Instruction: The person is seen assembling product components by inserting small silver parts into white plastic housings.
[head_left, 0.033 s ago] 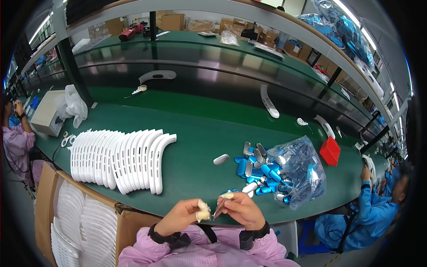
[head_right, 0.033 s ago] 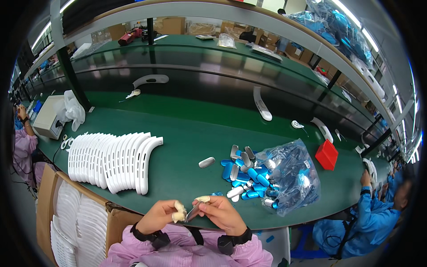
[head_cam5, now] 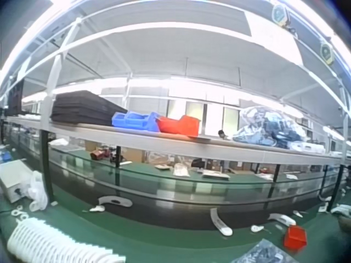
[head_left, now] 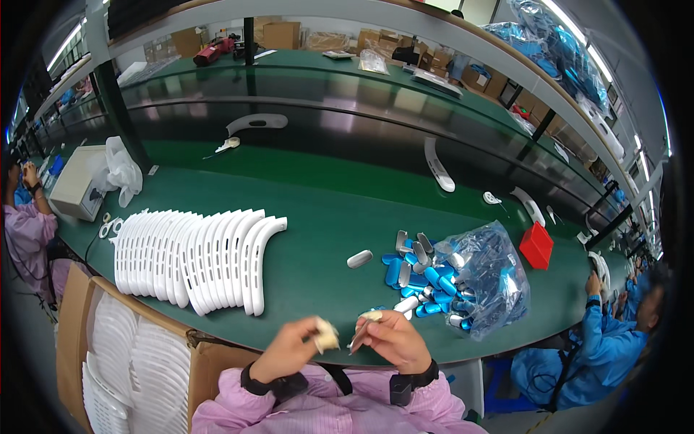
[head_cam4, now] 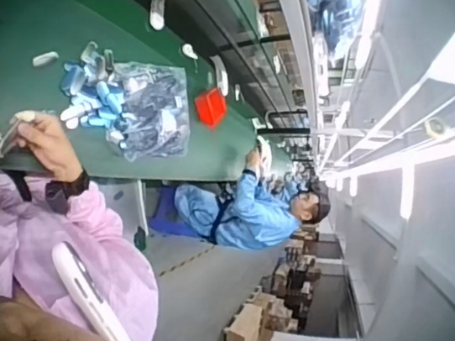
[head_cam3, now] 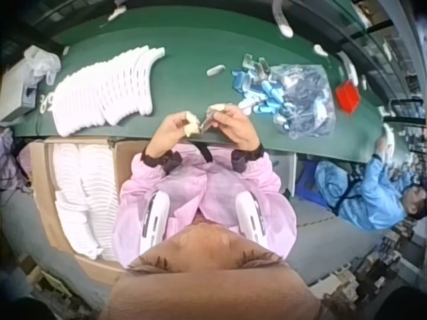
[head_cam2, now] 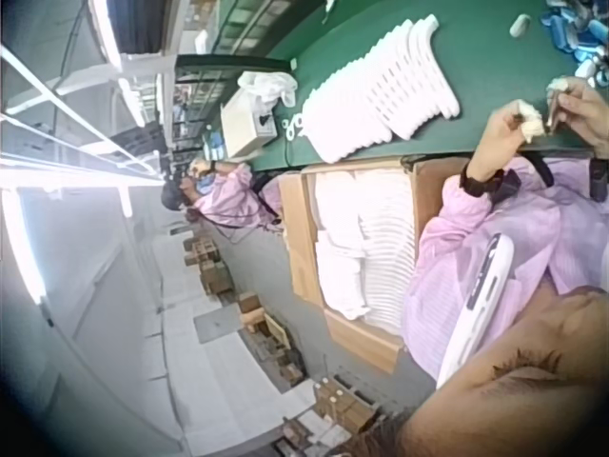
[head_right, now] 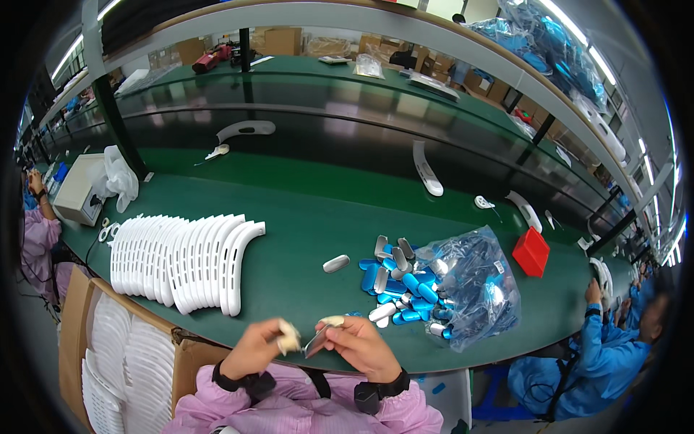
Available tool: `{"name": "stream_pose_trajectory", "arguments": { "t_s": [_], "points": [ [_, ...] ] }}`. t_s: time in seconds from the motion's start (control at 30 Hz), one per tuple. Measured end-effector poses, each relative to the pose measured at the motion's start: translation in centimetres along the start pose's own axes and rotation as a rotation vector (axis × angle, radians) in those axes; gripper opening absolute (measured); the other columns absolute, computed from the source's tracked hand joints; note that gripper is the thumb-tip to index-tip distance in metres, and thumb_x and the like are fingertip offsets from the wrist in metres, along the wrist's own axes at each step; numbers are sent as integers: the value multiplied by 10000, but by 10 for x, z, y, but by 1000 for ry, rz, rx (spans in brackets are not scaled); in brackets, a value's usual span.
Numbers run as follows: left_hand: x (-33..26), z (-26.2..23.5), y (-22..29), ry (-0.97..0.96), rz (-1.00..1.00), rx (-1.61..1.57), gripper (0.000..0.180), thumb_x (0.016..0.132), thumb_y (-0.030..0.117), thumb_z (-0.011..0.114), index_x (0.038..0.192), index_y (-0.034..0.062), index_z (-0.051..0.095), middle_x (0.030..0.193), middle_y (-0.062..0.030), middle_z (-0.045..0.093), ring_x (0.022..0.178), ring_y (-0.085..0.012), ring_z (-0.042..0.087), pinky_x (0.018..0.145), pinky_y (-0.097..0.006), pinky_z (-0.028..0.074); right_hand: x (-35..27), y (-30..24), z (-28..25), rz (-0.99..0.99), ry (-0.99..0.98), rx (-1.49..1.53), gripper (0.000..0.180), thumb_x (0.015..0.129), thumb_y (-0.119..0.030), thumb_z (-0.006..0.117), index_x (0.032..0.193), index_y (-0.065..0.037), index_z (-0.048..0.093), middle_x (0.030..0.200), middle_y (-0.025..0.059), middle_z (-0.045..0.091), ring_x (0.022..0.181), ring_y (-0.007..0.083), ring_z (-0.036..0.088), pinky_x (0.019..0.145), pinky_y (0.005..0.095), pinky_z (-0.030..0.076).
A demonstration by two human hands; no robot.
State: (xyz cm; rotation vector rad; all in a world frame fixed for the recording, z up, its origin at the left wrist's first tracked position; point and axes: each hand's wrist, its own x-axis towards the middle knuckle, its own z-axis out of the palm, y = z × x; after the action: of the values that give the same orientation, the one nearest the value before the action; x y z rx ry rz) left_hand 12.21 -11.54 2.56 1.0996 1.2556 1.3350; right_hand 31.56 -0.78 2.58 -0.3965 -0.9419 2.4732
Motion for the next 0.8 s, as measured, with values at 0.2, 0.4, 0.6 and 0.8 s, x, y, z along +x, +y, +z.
{"name": "stream_pose_trajectory", "arguments": {
  "t_s": [0.2,0.4,0.6,0.8],
  "points": [
    [20,-50,-7,623,270,1154,404,791,-10,580,1189,-27,514,1202,-228,490,1163,-405,419,955,-441,352,-1,-12,0,-71,126,48,190,908,-73,567,1061,34,598,879,92,631,758,145,576,731,294,488],
    [32,-47,-3,562,132,1336,493,684,58,721,1102,-54,487,1320,-267,389,1273,-464,310,967,-565,287,-3,-11,-7,-108,151,-29,135,903,-82,577,982,20,614,900,83,613,757,144,564,689,271,455],
    [31,-28,-12,486,260,1140,319,763,17,644,1037,-26,486,1195,-251,490,1154,-394,464,945,-425,368,3,-18,6,-262,234,-473,67,851,-10,643,909,19,626,924,9,518,777,105,511,699,220,415],
    [1,-6,11,121,-85,-267,390,960,55,446,1323,41,306,1143,-107,588,1004,-128,559,856,-262,443,11,-22,17,-480,231,-831,99,799,-56,719,838,-5,643,876,10,495,708,70,444,599,190,342]
  ]
}}
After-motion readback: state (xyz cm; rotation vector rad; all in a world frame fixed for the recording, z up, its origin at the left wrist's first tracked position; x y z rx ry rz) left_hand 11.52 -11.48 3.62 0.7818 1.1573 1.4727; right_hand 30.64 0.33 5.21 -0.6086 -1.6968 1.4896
